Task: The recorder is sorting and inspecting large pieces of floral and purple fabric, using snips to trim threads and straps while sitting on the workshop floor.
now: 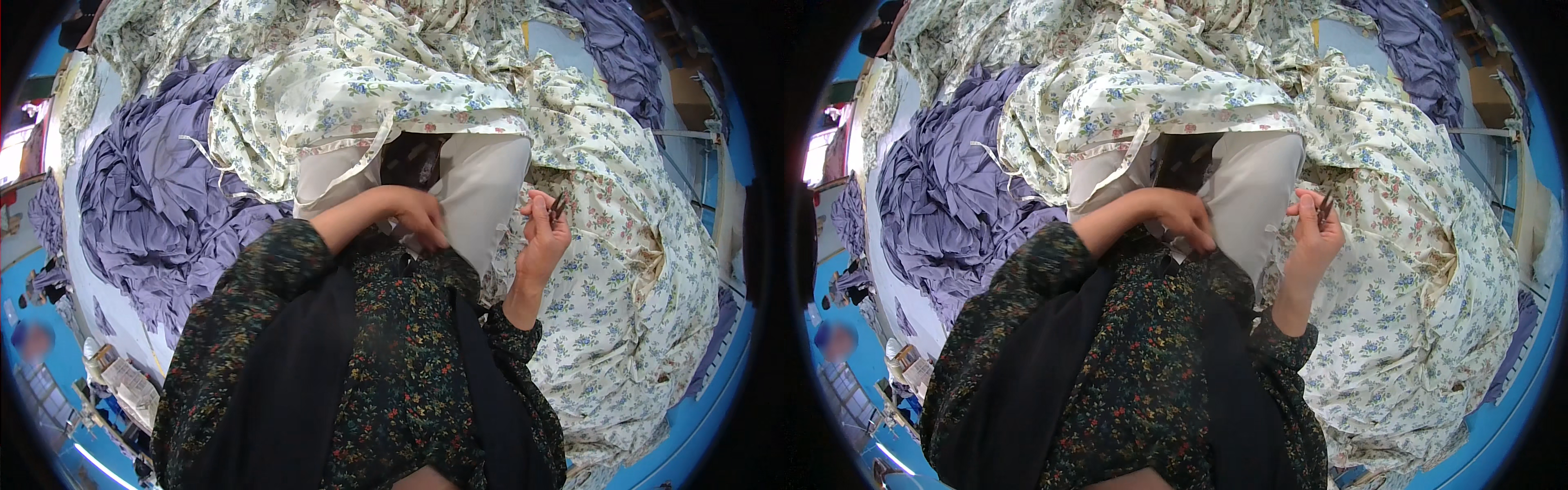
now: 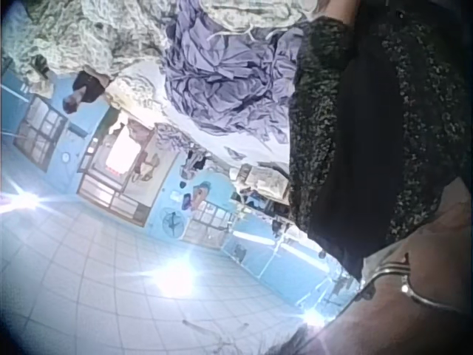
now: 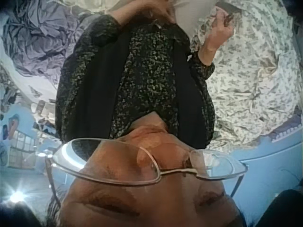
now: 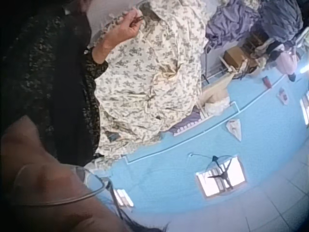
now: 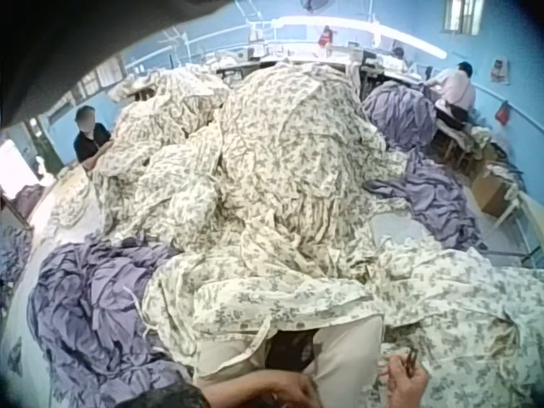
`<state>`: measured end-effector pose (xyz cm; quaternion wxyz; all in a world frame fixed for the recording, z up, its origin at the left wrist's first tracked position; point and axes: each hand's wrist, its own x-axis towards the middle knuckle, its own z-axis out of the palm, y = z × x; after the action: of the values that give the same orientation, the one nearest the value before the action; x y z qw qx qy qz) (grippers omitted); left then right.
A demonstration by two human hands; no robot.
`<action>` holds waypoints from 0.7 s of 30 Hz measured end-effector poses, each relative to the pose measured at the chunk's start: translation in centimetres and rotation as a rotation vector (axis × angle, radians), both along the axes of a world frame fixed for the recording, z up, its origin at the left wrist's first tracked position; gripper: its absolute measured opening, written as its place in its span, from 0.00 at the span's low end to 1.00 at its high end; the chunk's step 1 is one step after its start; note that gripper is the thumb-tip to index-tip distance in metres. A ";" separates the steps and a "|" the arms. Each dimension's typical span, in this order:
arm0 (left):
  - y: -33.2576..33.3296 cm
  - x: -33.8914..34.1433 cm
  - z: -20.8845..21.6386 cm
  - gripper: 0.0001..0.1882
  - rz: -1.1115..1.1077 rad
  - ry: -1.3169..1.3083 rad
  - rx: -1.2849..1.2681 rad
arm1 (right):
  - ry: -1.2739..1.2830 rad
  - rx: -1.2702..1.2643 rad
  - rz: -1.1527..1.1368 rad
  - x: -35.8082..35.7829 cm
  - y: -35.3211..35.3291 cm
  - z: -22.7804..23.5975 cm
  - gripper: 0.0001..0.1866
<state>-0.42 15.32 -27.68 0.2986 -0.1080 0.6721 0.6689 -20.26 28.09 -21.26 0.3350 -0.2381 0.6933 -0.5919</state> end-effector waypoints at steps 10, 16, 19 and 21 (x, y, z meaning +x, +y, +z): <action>5.0 5.8 4.8 0.06 0.587 0.447 -0.764 | 1.071 -0.274 0.243 3.8 -7.6 0.3 0.17; 2.7 18.6 2.2 0.06 1.590 0.068 -1.274 | 1.164 -0.128 0.516 0.8 -13.2 -2.3 0.21; 1.4 21.6 -3.5 0.07 1.492 0.115 -1.441 | 0.950 -0.212 0.580 -1.5 -14.2 -2.5 0.16; 1.6 20.1 -1.4 0.08 1.562 0.146 -1.443 | 0.969 -0.151 0.628 -1.4 -14.4 -1.9 0.14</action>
<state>19.69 16.92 -29.11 -0.3889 -0.6202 0.6700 0.1233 -21.66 13.71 -23.14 0.1213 -0.6992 0.6195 -0.3355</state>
